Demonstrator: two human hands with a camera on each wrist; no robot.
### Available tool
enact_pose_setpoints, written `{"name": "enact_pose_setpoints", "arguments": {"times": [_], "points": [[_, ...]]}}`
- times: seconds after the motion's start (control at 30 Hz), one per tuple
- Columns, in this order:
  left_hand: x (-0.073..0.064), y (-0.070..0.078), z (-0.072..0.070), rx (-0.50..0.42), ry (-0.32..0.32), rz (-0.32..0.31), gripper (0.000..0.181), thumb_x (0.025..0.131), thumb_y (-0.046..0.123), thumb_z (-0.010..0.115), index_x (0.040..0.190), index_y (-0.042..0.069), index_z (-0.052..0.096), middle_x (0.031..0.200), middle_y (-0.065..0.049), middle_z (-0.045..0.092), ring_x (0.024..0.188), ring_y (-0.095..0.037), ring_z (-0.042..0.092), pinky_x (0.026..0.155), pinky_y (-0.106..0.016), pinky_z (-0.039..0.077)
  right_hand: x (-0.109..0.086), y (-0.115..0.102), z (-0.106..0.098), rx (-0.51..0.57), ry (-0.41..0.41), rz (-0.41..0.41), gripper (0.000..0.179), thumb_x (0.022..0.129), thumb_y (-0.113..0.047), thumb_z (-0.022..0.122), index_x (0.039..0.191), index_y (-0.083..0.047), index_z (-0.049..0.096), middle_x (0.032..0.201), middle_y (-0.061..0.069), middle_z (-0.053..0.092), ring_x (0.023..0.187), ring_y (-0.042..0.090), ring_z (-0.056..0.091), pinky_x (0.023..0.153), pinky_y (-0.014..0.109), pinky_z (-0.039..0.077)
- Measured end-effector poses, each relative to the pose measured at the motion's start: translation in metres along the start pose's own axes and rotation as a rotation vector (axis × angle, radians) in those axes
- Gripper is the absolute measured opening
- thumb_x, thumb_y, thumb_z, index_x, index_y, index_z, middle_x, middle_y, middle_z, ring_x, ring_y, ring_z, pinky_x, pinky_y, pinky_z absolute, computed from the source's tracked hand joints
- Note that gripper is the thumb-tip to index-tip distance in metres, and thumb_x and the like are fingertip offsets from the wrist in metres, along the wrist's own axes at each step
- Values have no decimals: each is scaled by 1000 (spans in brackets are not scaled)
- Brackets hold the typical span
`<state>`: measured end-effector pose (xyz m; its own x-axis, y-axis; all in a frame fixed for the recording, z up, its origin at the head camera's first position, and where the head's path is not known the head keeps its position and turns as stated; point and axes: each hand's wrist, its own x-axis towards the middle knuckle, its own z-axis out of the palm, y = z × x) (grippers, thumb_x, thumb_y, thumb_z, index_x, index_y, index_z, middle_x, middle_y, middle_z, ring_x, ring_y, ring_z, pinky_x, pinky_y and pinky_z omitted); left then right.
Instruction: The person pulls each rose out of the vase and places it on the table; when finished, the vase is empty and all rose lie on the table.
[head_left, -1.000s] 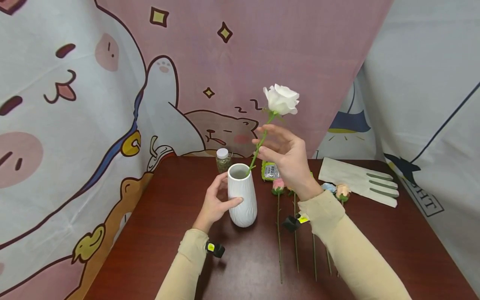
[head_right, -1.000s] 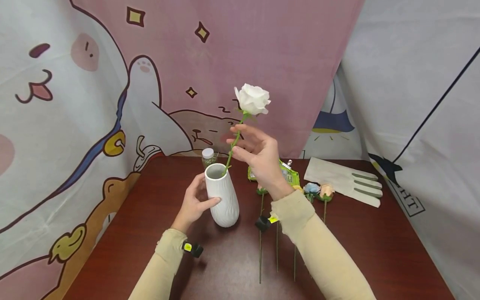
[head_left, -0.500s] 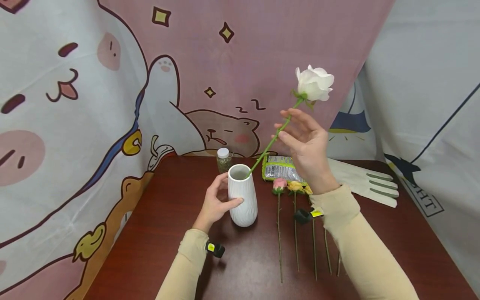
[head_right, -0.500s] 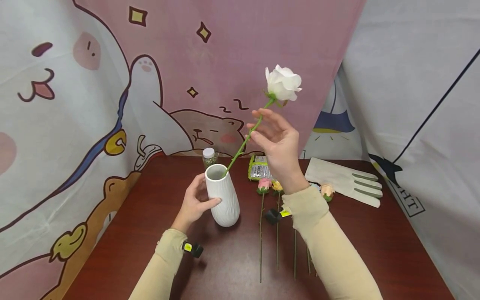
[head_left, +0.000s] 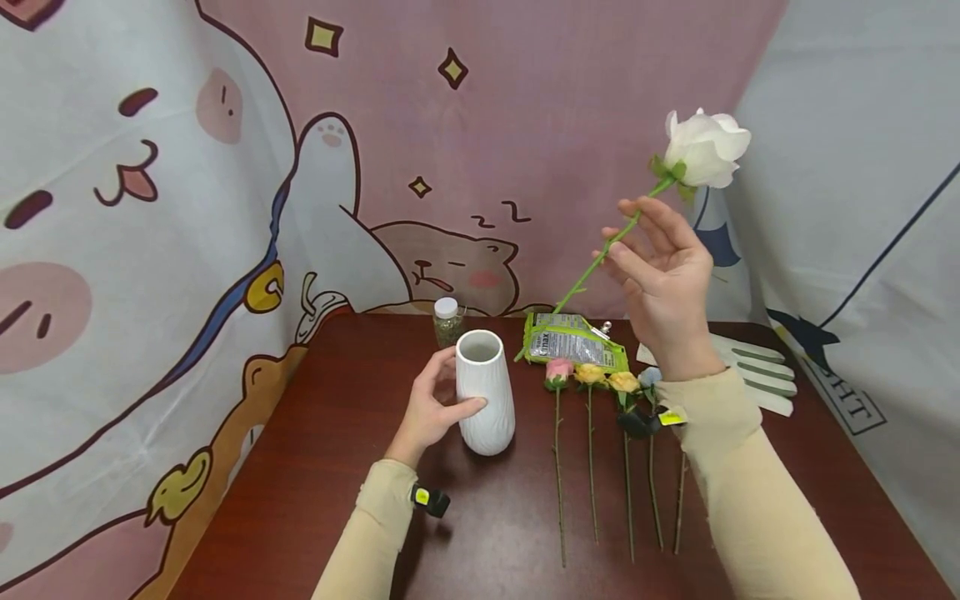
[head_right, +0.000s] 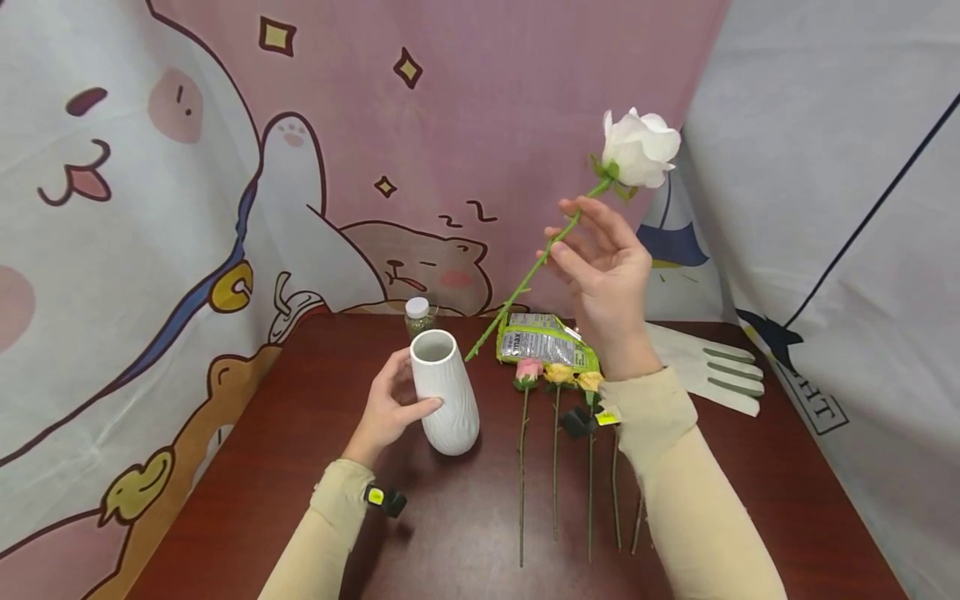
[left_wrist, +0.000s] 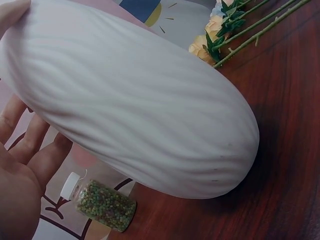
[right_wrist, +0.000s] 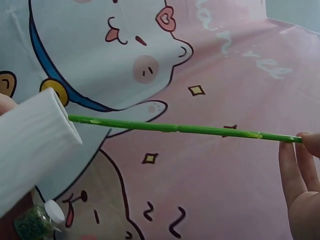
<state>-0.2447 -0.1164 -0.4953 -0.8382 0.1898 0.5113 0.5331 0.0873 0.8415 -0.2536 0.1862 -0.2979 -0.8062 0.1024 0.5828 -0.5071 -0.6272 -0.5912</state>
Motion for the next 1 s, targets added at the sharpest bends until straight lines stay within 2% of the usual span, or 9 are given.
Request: {"name": "enact_pose_setpoints", "arguments": {"times": [0.23,0.5,0.67,1.0], "points": [[0,0,-1,0,-1,0,76,76,-3,90,143,12,57,112,-13,69,101,-24,67,82,-43,61,-2,-16,-23,63,26,36,48,91,26,60,135,8,61,130,19,70,97,30,74,79,39,64],[0,0,0,-15,-3,-8,77,76,-4,89,144,12,57,114,-14,68,102,-25,67,82,-45,60,-16,-28,-71,21,39,44,48,92,29,55,137,15,56,129,23,69,95,31,75,77,39,63],[1,-1,0,-7,-6,-11,76,77,-3,90,143,13,57,113,-12,69,103,-25,67,83,-43,61,-27,-34,-103,-69,49,64,48,92,29,54,139,17,54,129,22,69,93,29,77,76,37,63],[0,-4,0,-26,-1,-10,75,76,-3,90,143,13,58,111,-12,68,103,-23,67,81,-44,60,-58,-40,-160,-356,103,242,48,93,21,63,138,5,63,126,7,74,92,16,75,74,28,62]]}}
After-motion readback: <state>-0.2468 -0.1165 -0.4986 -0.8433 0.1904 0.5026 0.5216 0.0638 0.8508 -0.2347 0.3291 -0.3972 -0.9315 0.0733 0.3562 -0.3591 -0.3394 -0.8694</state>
